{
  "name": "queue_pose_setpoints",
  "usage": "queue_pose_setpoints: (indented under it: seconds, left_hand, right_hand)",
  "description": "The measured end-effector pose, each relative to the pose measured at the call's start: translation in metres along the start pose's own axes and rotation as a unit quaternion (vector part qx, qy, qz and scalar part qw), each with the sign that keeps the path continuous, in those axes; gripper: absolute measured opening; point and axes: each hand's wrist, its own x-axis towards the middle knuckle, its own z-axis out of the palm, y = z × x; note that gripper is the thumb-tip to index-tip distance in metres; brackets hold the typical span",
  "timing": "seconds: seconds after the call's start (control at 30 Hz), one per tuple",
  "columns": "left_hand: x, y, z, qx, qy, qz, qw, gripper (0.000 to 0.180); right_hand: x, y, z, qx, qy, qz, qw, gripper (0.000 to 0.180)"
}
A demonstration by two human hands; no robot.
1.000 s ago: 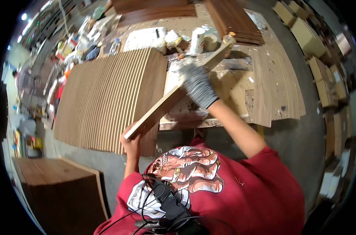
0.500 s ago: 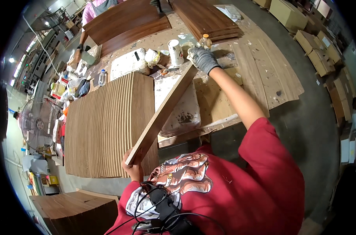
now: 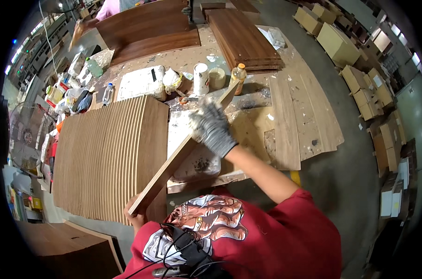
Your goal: The person wipes several wooden planks with a cloth, turning them over and placing them onto a stack of corrugated cardboard.
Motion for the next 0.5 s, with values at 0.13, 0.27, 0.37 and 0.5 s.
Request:
queue_pose_setpoints:
  seconds: [0.13, 0.27, 0.37, 0.5]
  left_hand:
    - [-0.003, -0.009, -0.002, 0.01, 0.015, -0.019, 1.0, 0.015]
    - [0.001, 0.002, -0.005, -0.003, 0.008, -0.055, 0.998, 0.015]
    - [0.005, -0.007, -0.018, 0.052, -0.009, -0.074, 0.996, 0.02]
    - [0.033, 0.043, -0.033, 0.071, -0.123, -0.161, 0.977, 0.021]
  right_hand:
    - [0.035, 0.105, 0.01, 0.156, 0.012, 0.065, 0.985, 0.038]
    - [0.062, 0.163, -0.002, 0.177, -0.072, 0.047, 0.98, 0.039]
    - [0.072, 0.212, 0.018, 0.419, -0.016, 0.08, 0.904, 0.031]
    - [0.081, 0.211, 0.027, 0.329, 0.025, 0.115, 0.937, 0.026]
